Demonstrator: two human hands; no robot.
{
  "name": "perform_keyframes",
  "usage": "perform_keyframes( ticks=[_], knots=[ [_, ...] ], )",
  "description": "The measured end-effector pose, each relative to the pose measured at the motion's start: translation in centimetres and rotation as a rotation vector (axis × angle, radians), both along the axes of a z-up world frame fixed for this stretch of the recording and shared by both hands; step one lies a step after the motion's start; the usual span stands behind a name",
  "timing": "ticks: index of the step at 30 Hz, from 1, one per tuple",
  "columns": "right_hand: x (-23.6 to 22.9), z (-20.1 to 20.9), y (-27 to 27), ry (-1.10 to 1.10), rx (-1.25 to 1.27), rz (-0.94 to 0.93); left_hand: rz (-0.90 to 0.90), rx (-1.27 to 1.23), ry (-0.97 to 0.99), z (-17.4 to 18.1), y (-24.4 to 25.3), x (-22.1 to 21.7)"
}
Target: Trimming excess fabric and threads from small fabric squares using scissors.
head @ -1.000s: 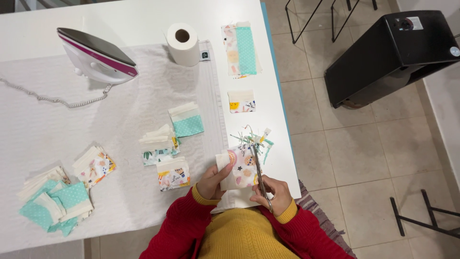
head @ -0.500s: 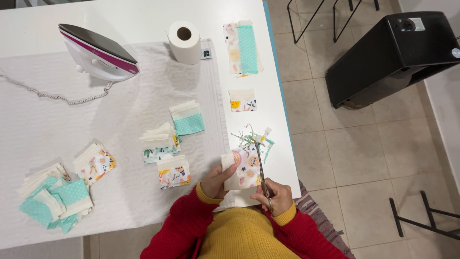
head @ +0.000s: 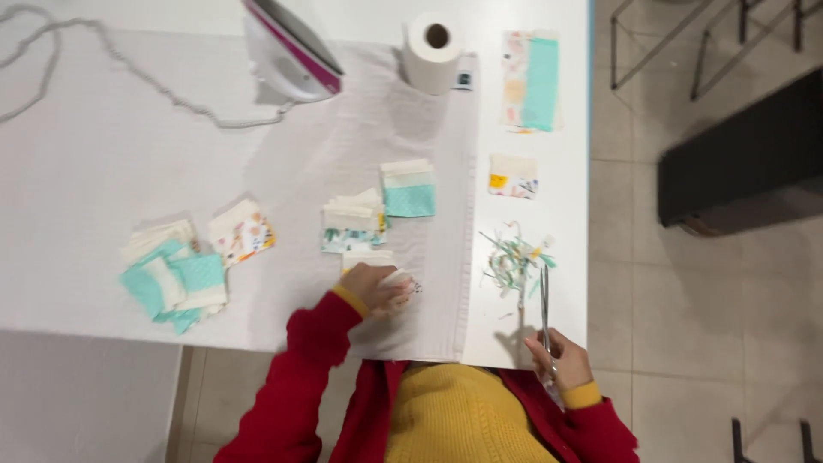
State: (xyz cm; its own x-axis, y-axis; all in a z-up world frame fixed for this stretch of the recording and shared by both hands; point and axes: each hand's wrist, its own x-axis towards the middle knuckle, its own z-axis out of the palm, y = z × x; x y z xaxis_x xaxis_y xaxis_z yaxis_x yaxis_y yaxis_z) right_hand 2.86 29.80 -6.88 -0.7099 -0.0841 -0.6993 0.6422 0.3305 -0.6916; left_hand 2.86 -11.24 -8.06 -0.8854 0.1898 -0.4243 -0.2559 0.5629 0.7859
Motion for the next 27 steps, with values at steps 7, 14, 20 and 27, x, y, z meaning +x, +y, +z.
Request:
perform_keyframes(
  ticks=[7,14,20,27],
  knots=[
    [-0.5,-3.9,0.0,-0.090,-0.071,0.111,-0.199,-0.521,0.051,-2.5,-5.1,-0.4],
    [0.1,-3.5,-1.1,-0.012,0.045,0.057,0.546,-0.624,0.497,-7.0,-22.3,1.0],
    [1.4,-3.5,-3.1,0.005,0.051,-0.055,0.507,-0.807,0.426,-5.2,-27.5,1.3],
    [2.3,-3.4,-3.5,0.017,0.066,-0.079,0.559,-0.523,0.346,-4.5,-27.3,1.9]
  ],
)
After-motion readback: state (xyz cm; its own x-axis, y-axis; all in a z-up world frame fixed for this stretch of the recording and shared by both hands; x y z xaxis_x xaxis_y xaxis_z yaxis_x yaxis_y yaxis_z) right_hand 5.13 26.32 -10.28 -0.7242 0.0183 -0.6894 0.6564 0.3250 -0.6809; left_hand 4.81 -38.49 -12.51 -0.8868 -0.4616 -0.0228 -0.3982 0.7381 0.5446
